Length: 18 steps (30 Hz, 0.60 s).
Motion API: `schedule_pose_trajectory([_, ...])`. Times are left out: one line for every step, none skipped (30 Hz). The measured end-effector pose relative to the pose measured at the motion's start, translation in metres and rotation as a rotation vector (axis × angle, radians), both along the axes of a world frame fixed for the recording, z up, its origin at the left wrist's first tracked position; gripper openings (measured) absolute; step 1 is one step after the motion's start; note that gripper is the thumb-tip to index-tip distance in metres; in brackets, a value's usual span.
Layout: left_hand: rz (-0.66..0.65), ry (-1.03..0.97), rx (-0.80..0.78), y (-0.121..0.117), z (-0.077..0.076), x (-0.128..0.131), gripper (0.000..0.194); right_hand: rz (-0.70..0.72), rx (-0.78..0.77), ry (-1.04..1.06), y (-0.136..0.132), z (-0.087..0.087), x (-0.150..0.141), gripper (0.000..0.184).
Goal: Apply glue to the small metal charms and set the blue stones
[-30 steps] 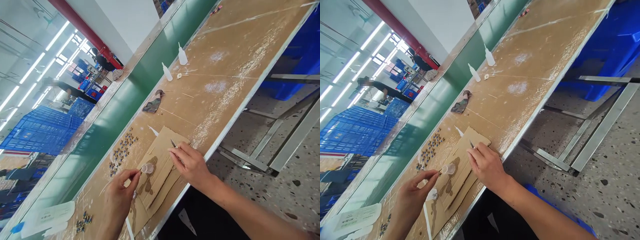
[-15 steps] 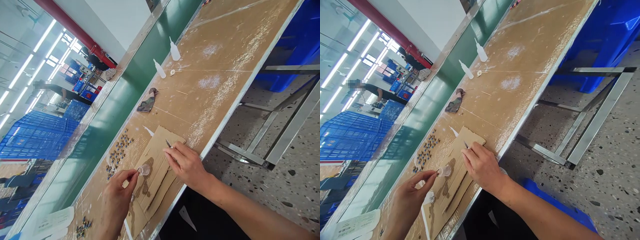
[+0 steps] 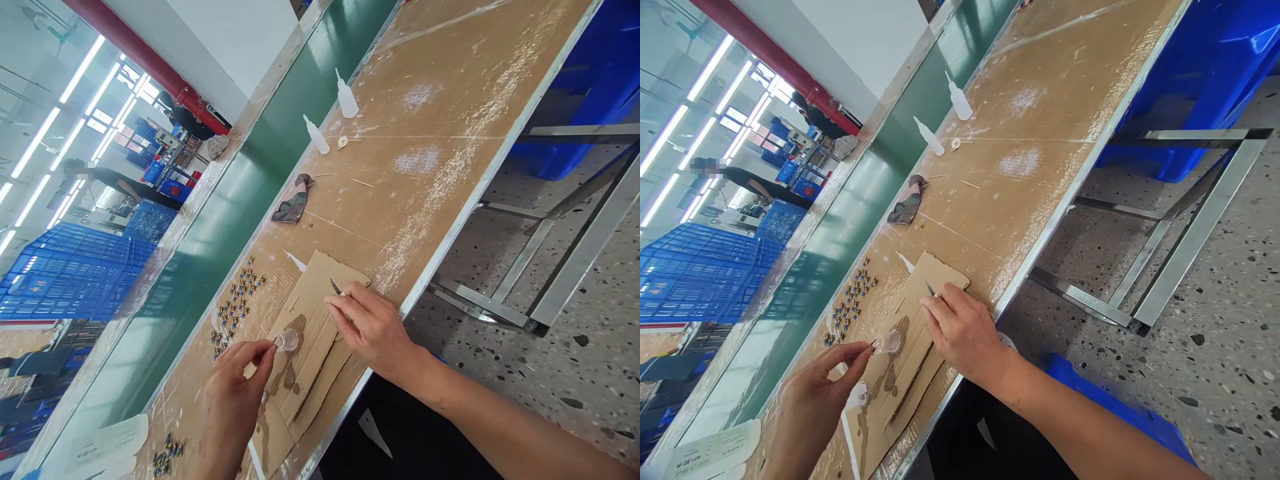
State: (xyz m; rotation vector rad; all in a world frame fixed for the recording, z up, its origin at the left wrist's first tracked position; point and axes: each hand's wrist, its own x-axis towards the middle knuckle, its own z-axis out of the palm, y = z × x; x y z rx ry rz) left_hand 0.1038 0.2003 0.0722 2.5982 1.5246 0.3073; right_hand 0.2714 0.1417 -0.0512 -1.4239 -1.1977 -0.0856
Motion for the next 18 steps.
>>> schedule_pose_trajectory([0.02, -0.016, -0.01, -0.002, 0.003, 0.0, 0.019, 0.002, -0.002, 0.0, 0.0, 0.0, 0.0, 0.014])
schedule_pose_trajectory([0.05, -0.032, -0.022, -0.004, 0.006, -0.002, 0.019, 0.005, -0.004, 0.0, 0.0, 0.0, 0.0, 0.014])
schedule_pose_trajectory([0.092, -0.047, -0.031, -0.007, 0.008, -0.005, 0.019, 0.008, -0.005, 0.001, 0.0, 0.0, 0.001, 0.014])
schedule_pose_trajectory([0.145, -0.064, -0.03, -0.011, 0.011, -0.01, 0.02, 0.012, -0.006, 0.001, 0.0, 0.001, 0.001, 0.014])
schedule_pose_trajectory([0.211, -0.082, -0.014, -0.016, 0.013, -0.016, 0.022, 0.016, -0.006, 0.001, -0.001, 0.001, 0.001, 0.014])
schedule_pose_trajectory([0.288, -0.1, 0.012, -0.021, 0.014, -0.025, 0.024, 0.022, -0.005, 0.001, -0.001, 0.0, 0.001, 0.014])
schedule_pose_trajectory([0.369, -0.12, 0.041, -0.027, 0.015, -0.034, 0.027, 0.029, -0.004, 0.001, -0.002, 0.0, 0.001, 0.014])
schedule_pose_trajectory([0.452, -0.149, 0.065, -0.034, 0.015, -0.045, 0.03, 0.035, -0.004, 0.002, -0.003, 0.0, 0.001, 0.014])
schedule_pose_trajectory([0.53, -0.184, 0.076, -0.041, 0.014, -0.057, 0.034, 0.043, -0.004, 0.003, -0.004, -0.001, 0.001, 0.013])
schedule_pose_trajectory([0.609, -0.221, 0.075, -0.049, 0.012, -0.07, 0.037, 0.05, -0.003, 0.003, -0.005, -0.001, 0.001, 0.013])
schedule_pose_trajectory([0.695, -0.254, 0.067, -0.058, 0.01, -0.083, 0.039, 0.059, -0.003, 0.002, -0.006, -0.001, 0.001, 0.013])
schedule_pose_trajectory([0.786, -0.281, 0.057, -0.067, 0.006, -0.096, 0.041, 0.068, -0.004, 0.0, -0.007, -0.002, 0.001, 0.014])
schedule_pose_trajectory([0.878, -0.303, 0.055, -0.077, 0.002, -0.108, 0.043, 0.079, -0.003, -0.003, -0.008, -0.002, 0.001, 0.014])
schedule_pose_trajectory([0.959, -0.322, 0.051, -0.087, -0.003, -0.121, 0.044, 0.088, 0.0, -0.01, -0.008, -0.001, 0.001, 0.016])
schedule_pose_trajectory([1.019, -0.339, 0.042, -0.096, -0.009, -0.132, 0.046, 0.098, -0.001, -0.022, -0.009, -0.001, 0.001, 0.017])
schedule_pose_trajectory([1.063, -0.362, 0.031, -0.106, -0.016, -0.143, 0.047, 0.102, -0.002, -0.04, -0.009, 0.0, 0.001, 0.017])
schedule_pose_trajectory([1.092, -0.391, 0.018, -0.114, -0.023, -0.153, 0.047, 0.099, -0.005, -0.062, -0.01, 0.001, 0.0, 0.017])
schedule_pose_trajectory([1.11, -0.421, 0.011, -0.122, -0.031, -0.162, 0.047, 0.088, -0.01, -0.089, -0.01, 0.003, 0.0, 0.016])
